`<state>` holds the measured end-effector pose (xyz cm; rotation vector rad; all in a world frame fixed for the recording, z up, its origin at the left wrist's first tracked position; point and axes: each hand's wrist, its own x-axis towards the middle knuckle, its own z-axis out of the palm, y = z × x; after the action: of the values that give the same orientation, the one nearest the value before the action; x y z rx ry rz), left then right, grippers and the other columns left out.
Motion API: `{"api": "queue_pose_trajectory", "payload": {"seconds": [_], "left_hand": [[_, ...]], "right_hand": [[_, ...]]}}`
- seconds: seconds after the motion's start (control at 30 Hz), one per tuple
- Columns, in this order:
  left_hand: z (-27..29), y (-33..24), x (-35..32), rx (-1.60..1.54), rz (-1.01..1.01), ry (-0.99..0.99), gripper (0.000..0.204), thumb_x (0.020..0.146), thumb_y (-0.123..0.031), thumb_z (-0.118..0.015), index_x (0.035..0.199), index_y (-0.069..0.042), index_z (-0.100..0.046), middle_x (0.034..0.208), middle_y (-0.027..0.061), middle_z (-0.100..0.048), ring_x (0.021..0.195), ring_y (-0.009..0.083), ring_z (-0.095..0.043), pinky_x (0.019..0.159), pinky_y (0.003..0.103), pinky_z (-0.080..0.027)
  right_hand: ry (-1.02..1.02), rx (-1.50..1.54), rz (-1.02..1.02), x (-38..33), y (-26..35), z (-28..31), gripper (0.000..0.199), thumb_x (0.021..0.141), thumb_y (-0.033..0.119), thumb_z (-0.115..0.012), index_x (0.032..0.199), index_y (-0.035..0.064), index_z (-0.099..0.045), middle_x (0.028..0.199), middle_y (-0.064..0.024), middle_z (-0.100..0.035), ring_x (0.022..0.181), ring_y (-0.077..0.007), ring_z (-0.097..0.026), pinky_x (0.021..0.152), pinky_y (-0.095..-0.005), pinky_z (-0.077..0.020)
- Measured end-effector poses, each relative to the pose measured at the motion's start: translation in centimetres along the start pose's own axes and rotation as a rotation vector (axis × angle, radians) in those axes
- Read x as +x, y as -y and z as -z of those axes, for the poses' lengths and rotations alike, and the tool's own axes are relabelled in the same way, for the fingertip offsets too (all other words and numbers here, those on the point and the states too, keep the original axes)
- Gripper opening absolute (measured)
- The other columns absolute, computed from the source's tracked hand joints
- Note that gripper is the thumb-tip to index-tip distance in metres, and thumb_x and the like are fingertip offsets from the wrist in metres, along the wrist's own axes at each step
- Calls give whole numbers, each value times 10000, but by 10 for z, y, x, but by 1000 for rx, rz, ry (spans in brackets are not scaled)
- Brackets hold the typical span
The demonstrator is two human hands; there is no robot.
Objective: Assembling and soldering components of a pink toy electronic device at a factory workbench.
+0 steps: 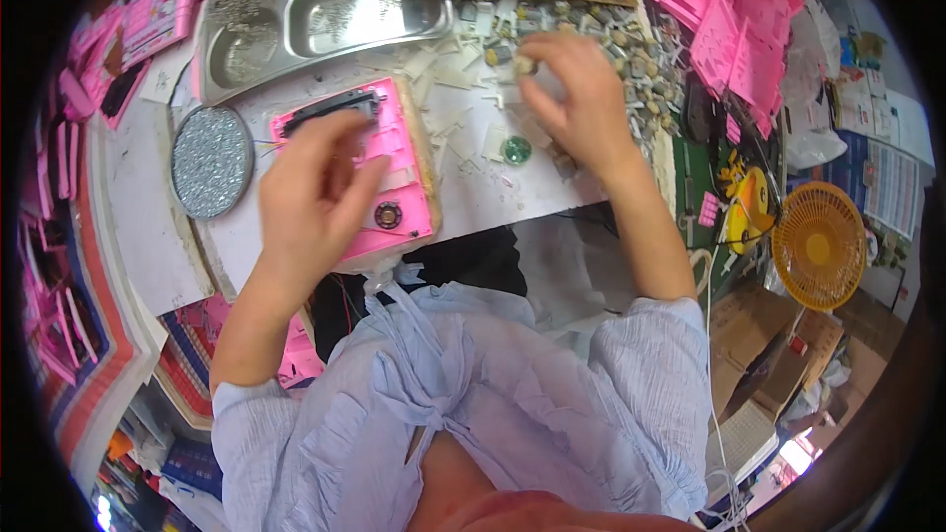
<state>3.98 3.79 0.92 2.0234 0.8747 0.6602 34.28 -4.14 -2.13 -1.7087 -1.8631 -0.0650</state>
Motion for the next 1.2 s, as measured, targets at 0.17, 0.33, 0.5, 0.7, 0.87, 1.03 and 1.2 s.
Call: {"api": "queue_pose_trajectory", "payload": {"seconds": [0.17, 0.33, 0.5, 0.7, 0.87, 1.03, 1.2], "left_hand": [[-20, -8, 49, 74, -40, 319, 235, 942, -225, -738, 1006, -4, -690, 730, 28, -639, 620, 71, -515, 561, 274, -427], [-8, -16, 51, -181, 142, 651, 239, 970, -231, -713, 931, 2, -678, 686, 22, -609, 607, 78, -504, 541, 287, -399], [-23, -20, 54, -112, -49, 808, 253, 978, -243, -707, 910, -4, -662, 686, 57, -619, 618, 110, -520, 557, 335, -410], [-34, -21, 141, -52, -205, 722, 246, 950, -250, -695, 947, -7, -727, 760, 114, -681, 675, 161, -606, 652, 338, -503], [-78, 17, 211, 480, -350, 149, 202, 874, -229, -701, 950, -50, -756, 891, 161, -743, 845, 358, -709, 764, 463, -557], [-105, 8, 223, 623, -229, 197, 186, 852, -218, -702, 936, -66, -767, 911, 154, -751, 890, 378, -712, 803, 499, -555], [-113, 17, 231, 658, -307, 141, 205, 847, -208, -682, 910, -28, -758, 869, 188, -744, 827, 365, -732, 760, 485, -590]], "right_hand": [[86, 230, 72, 10, 72, -3, 301, 798, 110, -795, 1077, 52, -698, 984, -106, -720, 874, -306, -677, 761, -398, -554], [241, 380, 18, -5, 80, 24, 234, 813, 106, -800, 1018, 43, -708, 881, -101, -719, 809, -300, -694, 718, -402, -555], [428, 558, -125, -29, 70, 39, 210, 830, 63, -781, 1019, 36, -694, 851, -88, -698, 781, -262, -686, 688, -364, -543], [317, 1227, -662, -55, 69, 49, 401, 881, -41, -726, 1255, 34, -603, 903, -17, -632, 826, -101, -616, 736, -254, -493], [208, 1347, -717, -71, 67, 36, 475, 880, -65, -725, 1325, 30, -591, 928, -4, -619, 884, -84, -606, 782, -234, -479], [195, 1297, -703, -80, 61, 38, 479, 882, -66, -722, 1332, 32, -591, 928, 3, -619, 880, -81, -606, 791, -233, -483], [191, 1294, -694, -83, 58, 37, 478, 879, -66, -723, 1331, 32, -597, 918, 3, -622, 871, -78, -610, 785, -230, -487]]}}
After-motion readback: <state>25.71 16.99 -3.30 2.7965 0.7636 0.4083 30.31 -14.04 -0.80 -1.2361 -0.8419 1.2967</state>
